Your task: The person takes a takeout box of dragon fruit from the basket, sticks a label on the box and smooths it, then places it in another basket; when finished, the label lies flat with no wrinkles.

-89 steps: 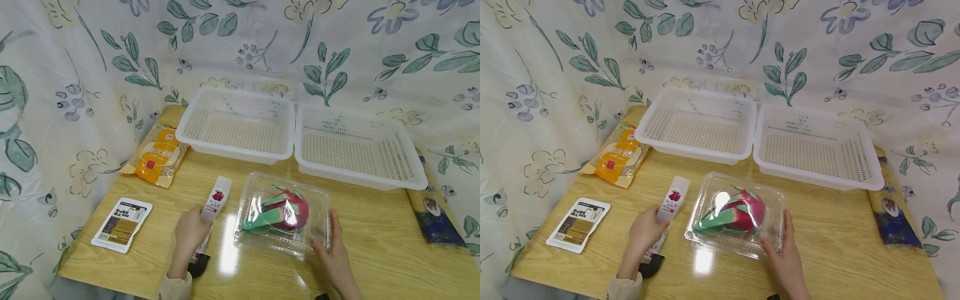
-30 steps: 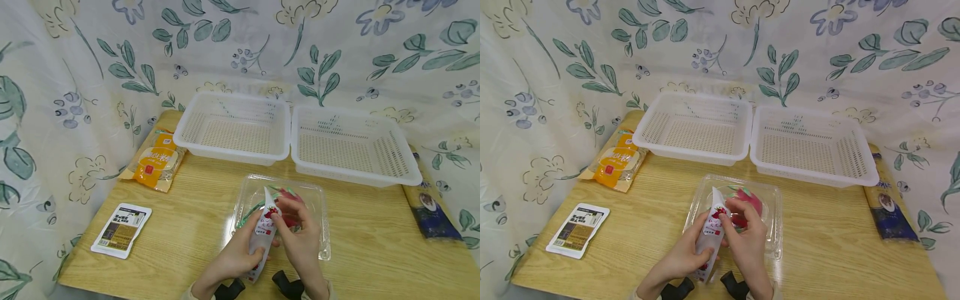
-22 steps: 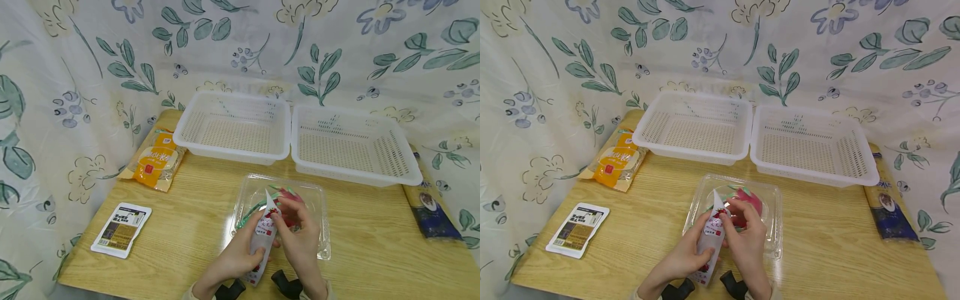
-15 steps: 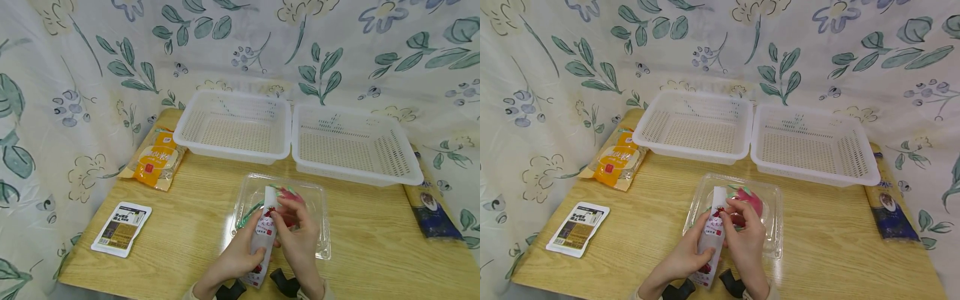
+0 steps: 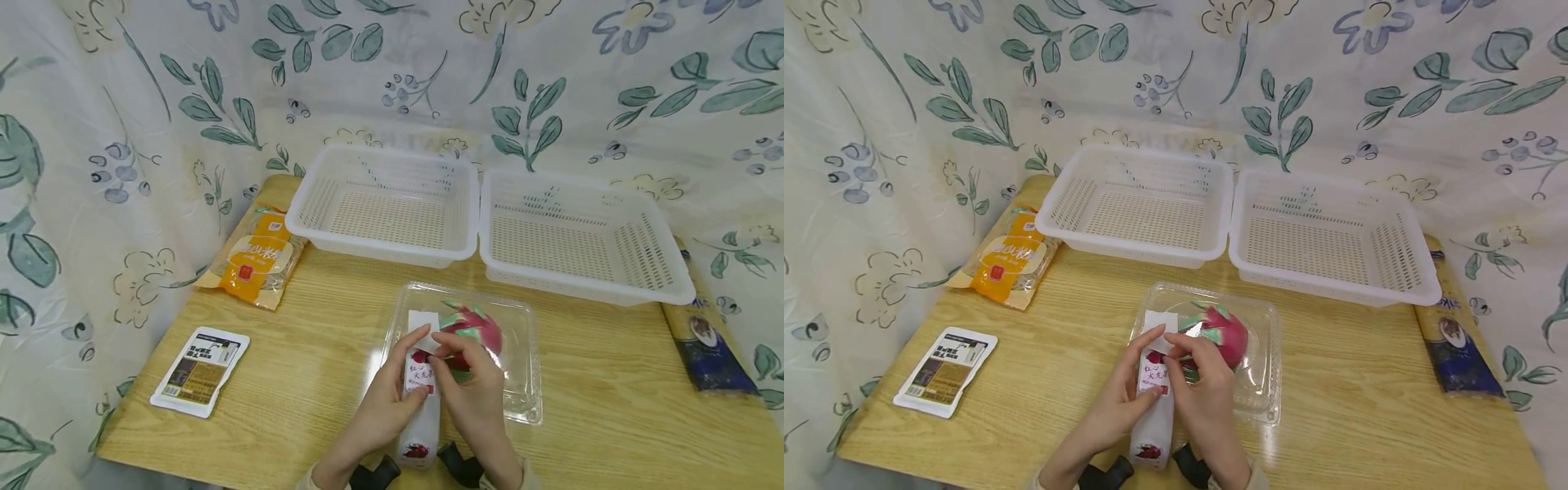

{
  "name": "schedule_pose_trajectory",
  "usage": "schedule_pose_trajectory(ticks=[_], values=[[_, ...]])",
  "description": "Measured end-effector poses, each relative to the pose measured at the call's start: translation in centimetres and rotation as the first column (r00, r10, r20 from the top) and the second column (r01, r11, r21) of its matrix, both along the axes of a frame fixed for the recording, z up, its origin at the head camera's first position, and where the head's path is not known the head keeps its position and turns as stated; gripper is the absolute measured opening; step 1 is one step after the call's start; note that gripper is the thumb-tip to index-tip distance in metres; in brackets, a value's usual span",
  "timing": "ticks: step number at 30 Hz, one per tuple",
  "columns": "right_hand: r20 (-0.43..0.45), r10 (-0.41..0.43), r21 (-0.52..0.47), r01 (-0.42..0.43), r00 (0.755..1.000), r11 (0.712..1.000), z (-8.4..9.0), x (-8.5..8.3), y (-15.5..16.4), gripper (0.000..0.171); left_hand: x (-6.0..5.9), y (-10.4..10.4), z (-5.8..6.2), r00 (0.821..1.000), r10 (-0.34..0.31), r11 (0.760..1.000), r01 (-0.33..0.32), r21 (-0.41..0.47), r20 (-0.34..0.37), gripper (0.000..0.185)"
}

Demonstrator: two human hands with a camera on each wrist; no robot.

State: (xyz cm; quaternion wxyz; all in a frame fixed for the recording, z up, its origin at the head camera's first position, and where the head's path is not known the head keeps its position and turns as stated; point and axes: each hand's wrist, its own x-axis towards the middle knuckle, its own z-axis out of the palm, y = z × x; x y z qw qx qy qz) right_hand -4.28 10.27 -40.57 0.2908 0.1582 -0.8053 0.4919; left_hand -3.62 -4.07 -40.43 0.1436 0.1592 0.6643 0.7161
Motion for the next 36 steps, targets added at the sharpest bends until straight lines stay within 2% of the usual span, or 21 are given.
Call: schedule_pose_trajectory(ticks=[3,5,8,11,14,16,19,21,23,25,27,30,32,34,36], values=[[0.002,0.035,0.008,-0.035,0.999,0.999,0.1,0.0,0.2,0.043,-0.2,-0.3,0.1,0.997,0.042,0.998,-0.044,-0.042,-0.062,0.073],[0.001,0.073,0.007,-0.073,0.997,0.997,0.1,0.0,0.3,0.044,-0.3,-0.7,0.2,0.991,0.082,0.995,-0.087,-0.04,-0.109,0.066],[-0.011,0.14,0.004,-0.14,0.99,0.99,0.2,0.1,0.4,0.046,-0.5,-1.4,0.4,0.972,0.136,0.989,-0.144,-0.027,-0.19,0.056],[-0.038,0.201,0.026,-0.2,0.979,0.979,0.1,0.2,0.4,0.046,-0.8,-2.0,0.4,0.954,0.19,0.98,-0.2,-0.02,-0.233,0.047],[-0.078,0.265,0.066,-0.26,0.961,0.963,0.1,0.2,0.4,0.045,-1.2,-2.5,0.4,0.933,0.278,0.956,-0.293,-0.033,-0.228,0.044],[-0.103,0.308,0.095,-0.299,0.946,0.95,0.1,0.3,0.3,0.042,-1.6,-2.8,0.3,0.914,0.354,0.928,-0.369,-0.047,-0.196,0.047],[-0.139,0.368,0.127,-0.352,0.919,0.927,0.2,0.6,0.2,0.025,-2.3,-3.4,0.3,0.879,0.452,0.884,-0.464,-0.06,-0.151,0.054],[-0.163,0.395,0.134,-0.377,0.904,0.917,0.3,0.8,0.1,0.014,-2.8,-4.0,0.2,0.862,0.487,0.864,-0.499,-0.067,-0.137,0.057],[-0.19,0.411,0.127,-0.393,0.892,0.911,0.4,0.9,0.1,0.012,-3.4,-4.9,0.2,0.858,0.496,0.857,-0.508,-0.081,-0.134,0.058],[-0.196,0.426,0.09,-0.417,0.883,0.905,0.5,1.0,0.2,0.014,-4.0,-5.9,0.3,0.872,0.472,0.868,-0.486,-0.107,-0.13,0.058],[-0.171,0.438,0.032,-0.439,0.883,0.898,0.7,1.1,0.6,0.015,-4.7,-7.2,0.4,0.899,0.424,0.888,-0.437,-0.143,-0.112,0.058],[-0.044,0.452,-0.098,-0.455,0.891,0.885,0.9,1.3,1.6,0.02,-6.1,-9.3,0.2,0.95,0.304,0.923,-0.313,-0.223,-0.076,0.058],[0.058,0.455,-0.178,-0.439,0.889,0.88,1.1,1.3,2.3,0.024,-7.2,-10.6,-0.2,0.976,0.209,0.937,-0.217,-0.273,-0.058,0.057],[0.133,0.465,-0.243,-0.426,0.876,0.872,1.2,1.3,3.1,0.028,-8.2,-11.7,-0.9,0.992,0.117,0.941,-0.125,-0.314,-0.044,0.056],[0.19,0.465,-0.292,-0.402,0.865,0.868,1.4,1.2,3.8,0.032,-9.2,-12.4,-1.8,0.998,0.045,0.939,-0.056,-0.341,-0.039,0.057]])
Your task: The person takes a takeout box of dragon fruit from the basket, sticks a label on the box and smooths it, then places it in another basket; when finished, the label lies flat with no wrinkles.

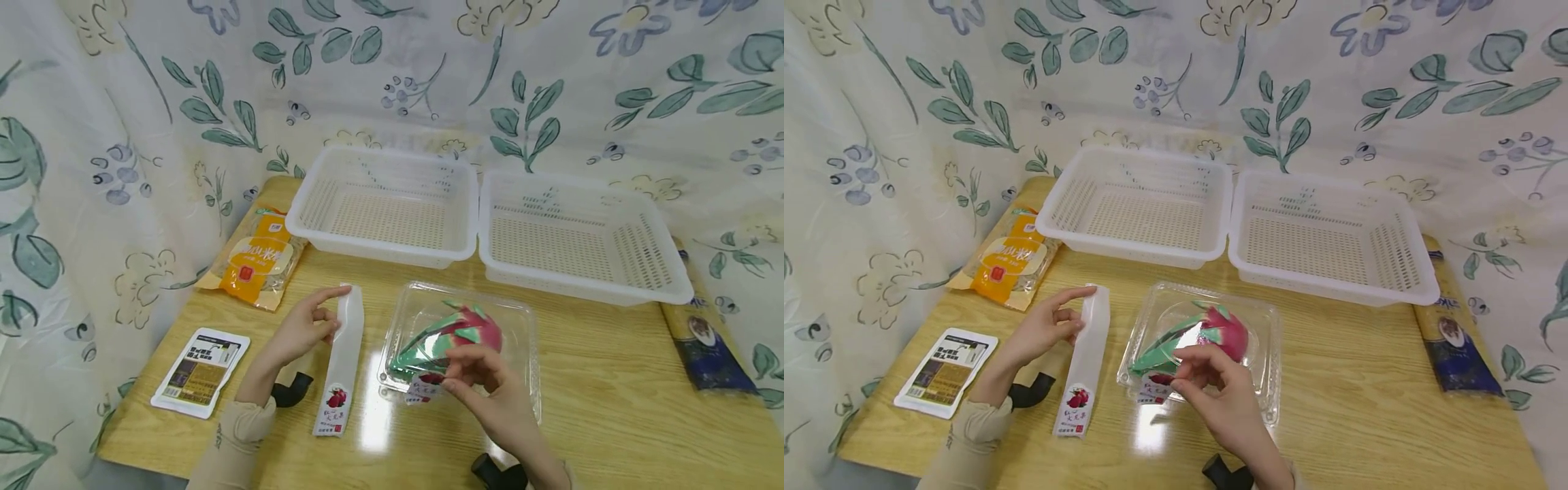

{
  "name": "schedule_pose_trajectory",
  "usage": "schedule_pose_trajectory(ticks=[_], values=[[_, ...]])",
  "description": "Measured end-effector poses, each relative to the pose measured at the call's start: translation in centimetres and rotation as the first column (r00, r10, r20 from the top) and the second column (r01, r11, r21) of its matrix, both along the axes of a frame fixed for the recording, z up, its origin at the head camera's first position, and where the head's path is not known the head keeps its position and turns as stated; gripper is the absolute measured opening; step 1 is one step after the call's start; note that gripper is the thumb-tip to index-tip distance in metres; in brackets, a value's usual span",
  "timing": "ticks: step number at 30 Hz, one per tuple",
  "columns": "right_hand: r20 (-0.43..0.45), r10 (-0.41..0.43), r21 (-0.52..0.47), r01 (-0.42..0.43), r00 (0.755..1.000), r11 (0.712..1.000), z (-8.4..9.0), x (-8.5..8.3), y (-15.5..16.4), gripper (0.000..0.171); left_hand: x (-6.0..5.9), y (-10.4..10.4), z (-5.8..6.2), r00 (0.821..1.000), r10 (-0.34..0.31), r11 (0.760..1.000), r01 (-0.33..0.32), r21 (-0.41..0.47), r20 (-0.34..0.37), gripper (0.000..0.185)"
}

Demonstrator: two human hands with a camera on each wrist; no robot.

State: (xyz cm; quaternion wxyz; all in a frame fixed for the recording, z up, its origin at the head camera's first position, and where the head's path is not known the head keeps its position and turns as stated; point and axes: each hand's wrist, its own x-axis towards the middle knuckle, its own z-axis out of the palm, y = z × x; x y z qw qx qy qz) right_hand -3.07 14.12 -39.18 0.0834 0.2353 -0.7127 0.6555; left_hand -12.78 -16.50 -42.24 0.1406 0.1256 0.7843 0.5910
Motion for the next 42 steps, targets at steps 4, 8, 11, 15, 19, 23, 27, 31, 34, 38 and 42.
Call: schedule_pose_trajectory(ticks=[4,8,11,15,19,23,27,31,34,38,42], values=[[0.113,-0.015,-0.027,0.019,0.993,0.999,0.6,-0.3,1.4,0.037,-1.6,-0.5,-1.5,0.998,-0.058,0.994,0.06,-0.088,0.023,0.06],[0.203,-0.06,0.043,0.052,0.977,0.998,1.2,-0.7,2.6,0.037,-2.7,-0.4,-2.6,0.999,-0.044,0.978,0.044,-0.203,0.002,0.062],[0.226,-0.076,0.098,0.055,0.971,0.994,1.5,-1.4,3.4,0.032,-3.2,-0.1,-3.1,0.999,-0.033,0.957,0.022,-0.288,-0.033,0.061],[0.258,-0.092,0.201,0.039,0.962,0.979,2.1,-2.7,4.3,0.028,-3.5,0.4,-3.2,0.991,-0.046,0.895,-0.016,-0.446,-0.127,0.061],[0.333,-0.095,0.305,-0.012,0.938,0.952,2.5,-4.5,5.1,0.031,-3.4,0.9,-3.2,0.973,-0.06,0.797,-0.089,-0.597,-0.224,0.059],[0.425,-0.067,0.334,-0.087,0.903,0.939,2.9,-6.2,5.7,0.035,-2.9,2.0,-2.1,0.952,-0.061,0.725,-0.165,-0.669,-0.3,0.053],[0.496,-0.034,0.322,-0.148,0.868,0.935,3.0,-7.5,5.9,0.04,-2.3,4.2,0.5,0.881,-0.14,0.703,-0.234,-0.672,-0.453,0.05],[0.53,-0.038,0.332,-0.166,0.847,0.928,3.0,-8.5,5.9,0.039,-1.5,7.2,3.3,0.743,-0.294,0.733,-0.228,-0.641,-0.601,0.047],[0.534,-0.06,0.369,-0.168,0.844,0.914,3.0,-9.0,5.8,0.038,-0.8,9.5,4.8,0.636,-0.415,0.744,-0.174,-0.645,-0.651,0.045],[0.525,-0.088,0.418,-0.166,0.847,0.893,2.8,-9.6,5.7,0.037,0.3,12.3,5.7,0.513,-0.575,0.691,-0.114,-0.714,-0.638,0.042],[0.496,-0.105,0.458,-0.156,0.862,0.875,2.5,-9.9,5.5,0.033,1.1,14.1,5.7,0.446,-0.712,0.561,-0.103,-0.821,-0.542,0.051]])
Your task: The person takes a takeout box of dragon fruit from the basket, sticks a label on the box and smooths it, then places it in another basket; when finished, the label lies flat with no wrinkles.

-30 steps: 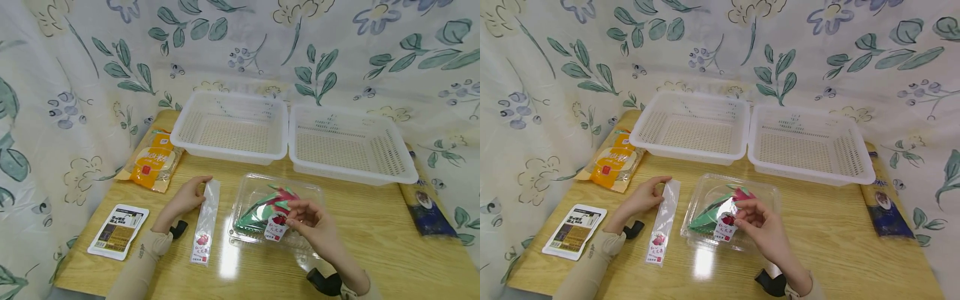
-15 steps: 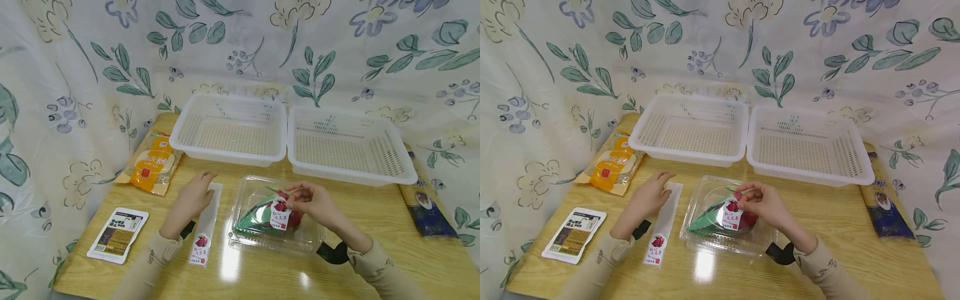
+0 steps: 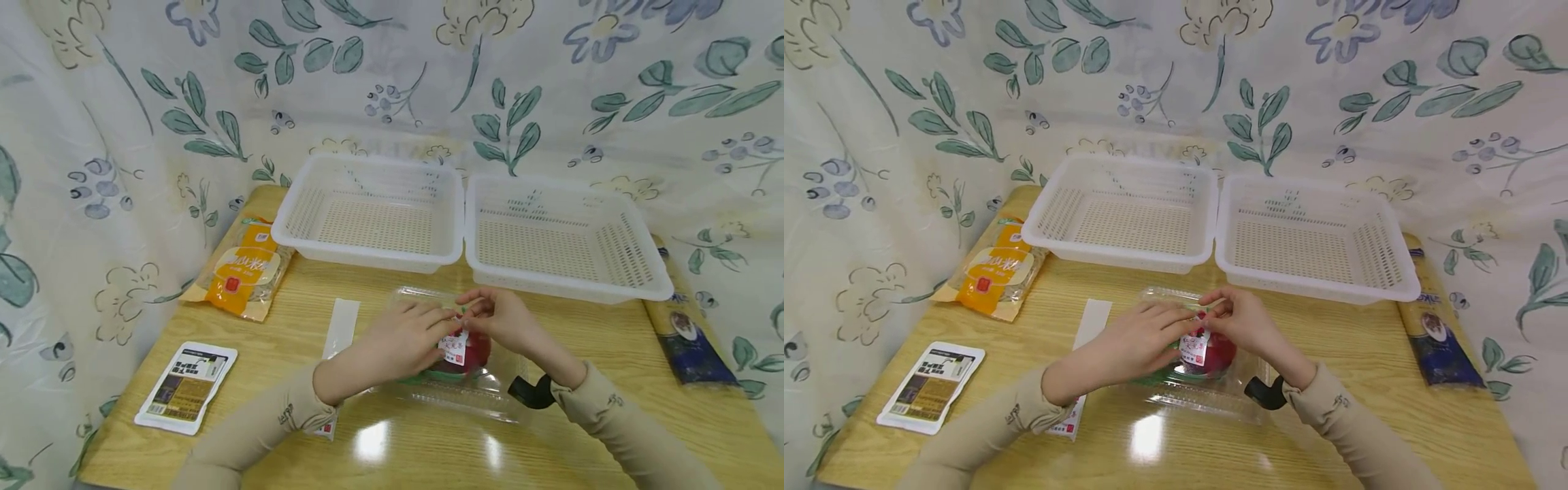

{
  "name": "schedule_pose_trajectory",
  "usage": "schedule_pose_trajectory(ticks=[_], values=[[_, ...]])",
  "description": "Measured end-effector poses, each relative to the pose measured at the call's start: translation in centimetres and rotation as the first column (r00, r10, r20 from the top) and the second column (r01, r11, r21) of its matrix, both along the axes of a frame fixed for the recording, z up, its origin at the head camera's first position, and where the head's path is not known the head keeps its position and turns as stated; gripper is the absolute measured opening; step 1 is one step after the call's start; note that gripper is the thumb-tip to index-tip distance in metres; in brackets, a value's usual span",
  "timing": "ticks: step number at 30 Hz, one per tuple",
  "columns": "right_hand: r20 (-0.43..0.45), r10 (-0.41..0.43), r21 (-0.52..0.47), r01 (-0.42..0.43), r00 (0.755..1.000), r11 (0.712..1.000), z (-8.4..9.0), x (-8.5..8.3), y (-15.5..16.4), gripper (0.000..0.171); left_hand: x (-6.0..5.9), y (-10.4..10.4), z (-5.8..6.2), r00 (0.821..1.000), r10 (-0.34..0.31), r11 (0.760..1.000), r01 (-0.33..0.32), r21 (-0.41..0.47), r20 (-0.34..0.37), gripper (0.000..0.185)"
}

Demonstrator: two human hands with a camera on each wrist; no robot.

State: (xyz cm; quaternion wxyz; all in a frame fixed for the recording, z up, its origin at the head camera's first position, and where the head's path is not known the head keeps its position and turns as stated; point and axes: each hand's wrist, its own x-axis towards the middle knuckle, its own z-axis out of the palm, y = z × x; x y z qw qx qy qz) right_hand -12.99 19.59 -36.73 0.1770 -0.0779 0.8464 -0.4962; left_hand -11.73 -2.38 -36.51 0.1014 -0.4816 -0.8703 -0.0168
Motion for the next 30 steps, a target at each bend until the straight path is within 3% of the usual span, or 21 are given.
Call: schedule_pose_trajectory(ticks=[3,5,8,12,16,19,20,24,28,30], values=[[-0.044,0.006,0.035,-0.005,0.999,0.999,-0.1,0.0,-0.2,0.03,0.4,0.5,-0.3,0.999,-0.009,0.993,0.013,-0.116,0.038,0.065],[-0.08,0.007,0.068,-0.002,0.997,0.998,0.0,0.2,-0.4,0.029,0.6,0.6,-0.7,0.994,0.0,0.988,0.017,-0.154,0.109,0.074],[-0.152,0.016,0.143,0.006,0.988,0.99,0.4,0.7,-0.7,0.027,0.8,0.6,-1.3,0.977,0.018,0.987,0.017,-0.16,0.215,0.083],[-0.255,0.049,0.257,0.019,0.966,0.966,1.0,2.0,-1.0,0.029,1.0,0.4,-1.9,0.963,0.035,0.988,0.007,-0.152,0.267,0.085],[-0.402,0.181,0.407,-0.002,0.898,0.914,1.1,3.7,-1.3,0.036,1.3,0.2,-2.3,0.956,0.047,0.989,-0.005,-0.146,0.289,0.085],[-0.458,0.333,0.54,-0.039,0.824,0.841,0.8,5.2,-1.4,0.052,1.6,0.1,-2.5,0.949,0.058,0.991,-0.018,-0.13,0.309,0.087],[-0.451,0.374,0.576,-0.056,0.81,0.815,0.6,5.7,-1.4,0.059,1.7,0.0,-2.5,0.947,0.063,0.992,-0.024,-0.126,0.316,0.088],[-0.397,0.452,0.67,-0.084,0.799,0.737,-0.3,7.4,-1.2,0.077,2.3,-0.3,-2.5,0.941,0.085,0.991,-0.046,-0.126,0.326,0.087],[-0.397,0.436,0.687,-0.053,0.808,0.725,-1.7,8.3,-1.1,0.081,2.9,-0.8,-2.8,0.943,0.109,0.99,-0.073,-0.124,0.315,0.084],[-0.429,0.431,0.687,-0.022,0.794,0.726,-2.5,8.7,-1.1,0.081,3.2,-1.1,-2.9,0.948,0.117,0.989,-0.085,-0.119,0.297,0.081]])
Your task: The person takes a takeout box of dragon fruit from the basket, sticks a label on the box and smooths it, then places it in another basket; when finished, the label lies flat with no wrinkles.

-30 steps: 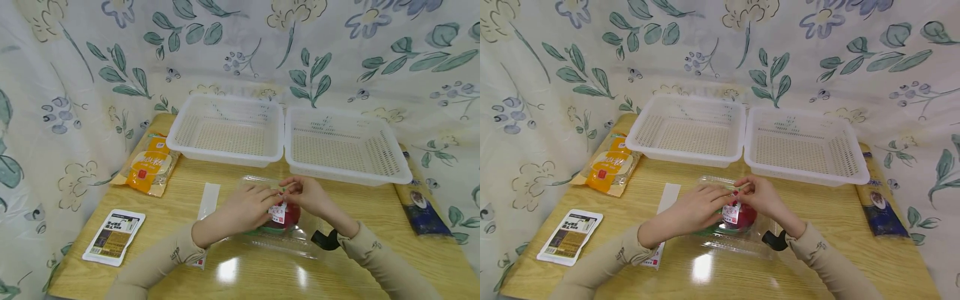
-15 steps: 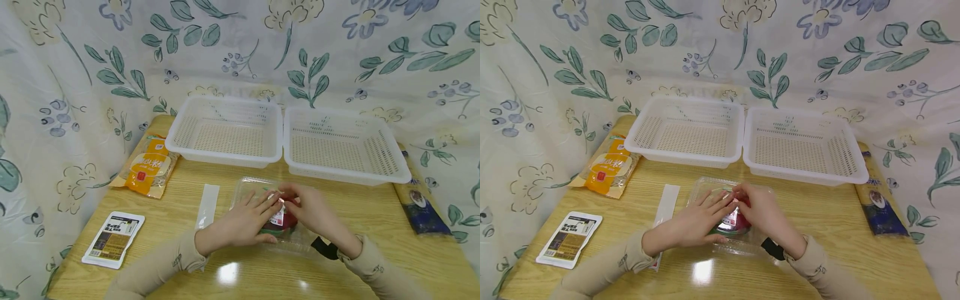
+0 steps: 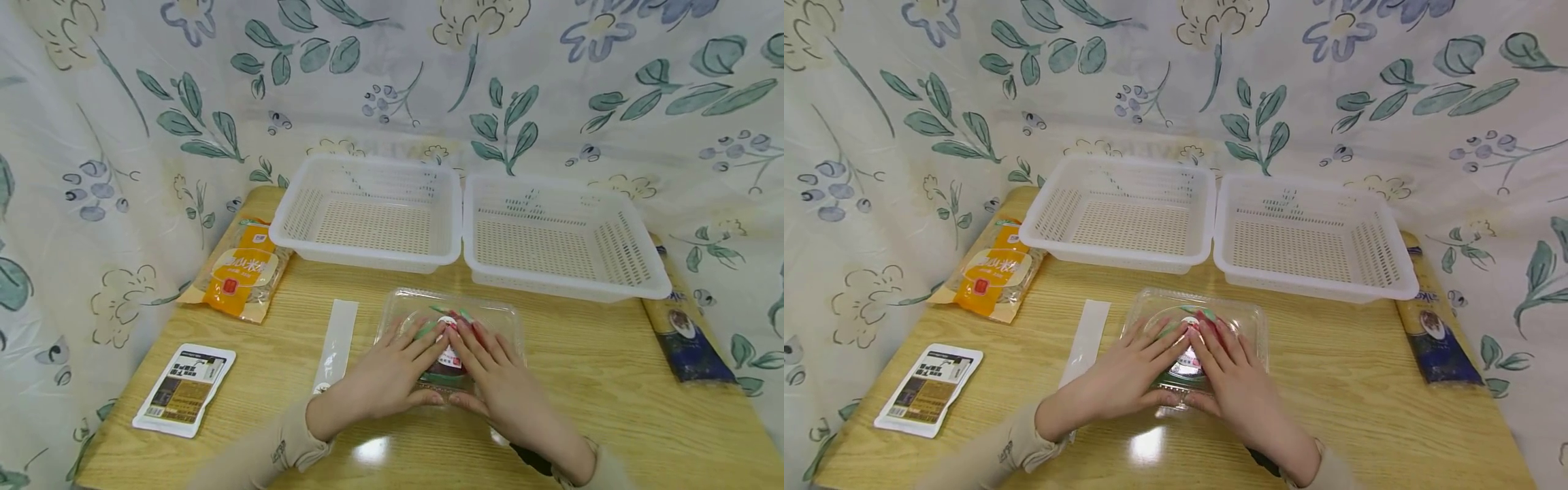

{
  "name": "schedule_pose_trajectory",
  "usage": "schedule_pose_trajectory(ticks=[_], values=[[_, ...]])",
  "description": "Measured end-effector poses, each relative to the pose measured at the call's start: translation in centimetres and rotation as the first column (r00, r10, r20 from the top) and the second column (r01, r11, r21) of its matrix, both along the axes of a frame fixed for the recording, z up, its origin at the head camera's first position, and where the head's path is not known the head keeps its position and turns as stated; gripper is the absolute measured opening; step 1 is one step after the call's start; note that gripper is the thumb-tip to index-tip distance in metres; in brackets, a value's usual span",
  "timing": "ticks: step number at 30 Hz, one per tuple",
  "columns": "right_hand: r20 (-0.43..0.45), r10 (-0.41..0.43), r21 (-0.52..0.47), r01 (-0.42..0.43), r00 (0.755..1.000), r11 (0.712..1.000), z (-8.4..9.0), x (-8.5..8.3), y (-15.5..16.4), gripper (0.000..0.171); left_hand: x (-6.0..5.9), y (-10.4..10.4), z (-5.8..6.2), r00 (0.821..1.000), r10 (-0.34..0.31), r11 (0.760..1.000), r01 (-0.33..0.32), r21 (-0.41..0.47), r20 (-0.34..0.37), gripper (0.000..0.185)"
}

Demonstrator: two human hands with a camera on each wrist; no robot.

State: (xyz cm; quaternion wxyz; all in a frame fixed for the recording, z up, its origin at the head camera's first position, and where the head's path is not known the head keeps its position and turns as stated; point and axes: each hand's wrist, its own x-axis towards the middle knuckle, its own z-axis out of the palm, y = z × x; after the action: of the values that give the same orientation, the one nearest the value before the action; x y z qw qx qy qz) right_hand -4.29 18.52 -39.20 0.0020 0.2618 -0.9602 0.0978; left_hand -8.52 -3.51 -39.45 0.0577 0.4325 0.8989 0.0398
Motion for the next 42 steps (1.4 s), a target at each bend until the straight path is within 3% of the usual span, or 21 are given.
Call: schedule_pose_trajectory(ticks=[8,11,15,19,24,28,33,36,42], values=[[-0.237,-0.023,-0.036,0.015,0.971,0.999,-2.3,0.7,0.2,0.07,1.2,-1.4,-1.2,0.999,0.012,0.992,-0.008,0.124,-0.029,0.065],[-0.208,-0.09,-0.092,0.072,0.974,0.993,-2.5,0.8,0.0,0.066,1.3,-1.3,-1.6,0.998,0.057,0.986,-0.052,0.156,-0.029,0.063],[-0.075,-0.23,-0.187,0.213,0.97,0.959,-2.4,0.8,0.0,0.061,1.3,-0.9,-2.1,0.987,0.162,0.962,-0.156,0.224,-0.007,0.061],[0.087,-0.353,-0.304,0.362,0.932,0.881,-2.2,0.9,0.5,0.066,1.1,-0.7,-2.8,0.971,0.236,0.913,-0.238,0.33,0.047,0.065],[0.291,-0.369,-0.466,0.467,0.883,0.751,-2.6,1.5,1.5,0.079,0.8,-1.2,-3.5,0.95,0.283,0.849,-0.311,0.428,0.129,0.077],[0.346,-0.361,-0.56,0.499,0.866,0.661,-3.4,1.7,2.0,0.084,0.4,-1.7,-4.1,0.937,0.269,0.785,-0.346,0.514,0.22,0.079],[0.405,-0.335,-0.656,0.525,0.851,0.542,-4.2,1.9,2.2,0.086,0.1,-1.9,-5.0,0.929,0.239,0.708,-0.366,0.604,0.283,0.075],[0.419,-0.305,-0.704,0.519,0.855,0.485,-4.6,2.0,2.3,0.086,0.0,-1.8,-5.4,0.919,0.211,0.649,-0.386,0.656,0.332,0.074],[0.413,-0.288,-0.772,0.5,0.864,0.393,-5.5,2.1,2.0,0.082,0.4,-1.5,-5.7,0.866,0.15,0.52,-0.479,0.707,0.477,0.072]])
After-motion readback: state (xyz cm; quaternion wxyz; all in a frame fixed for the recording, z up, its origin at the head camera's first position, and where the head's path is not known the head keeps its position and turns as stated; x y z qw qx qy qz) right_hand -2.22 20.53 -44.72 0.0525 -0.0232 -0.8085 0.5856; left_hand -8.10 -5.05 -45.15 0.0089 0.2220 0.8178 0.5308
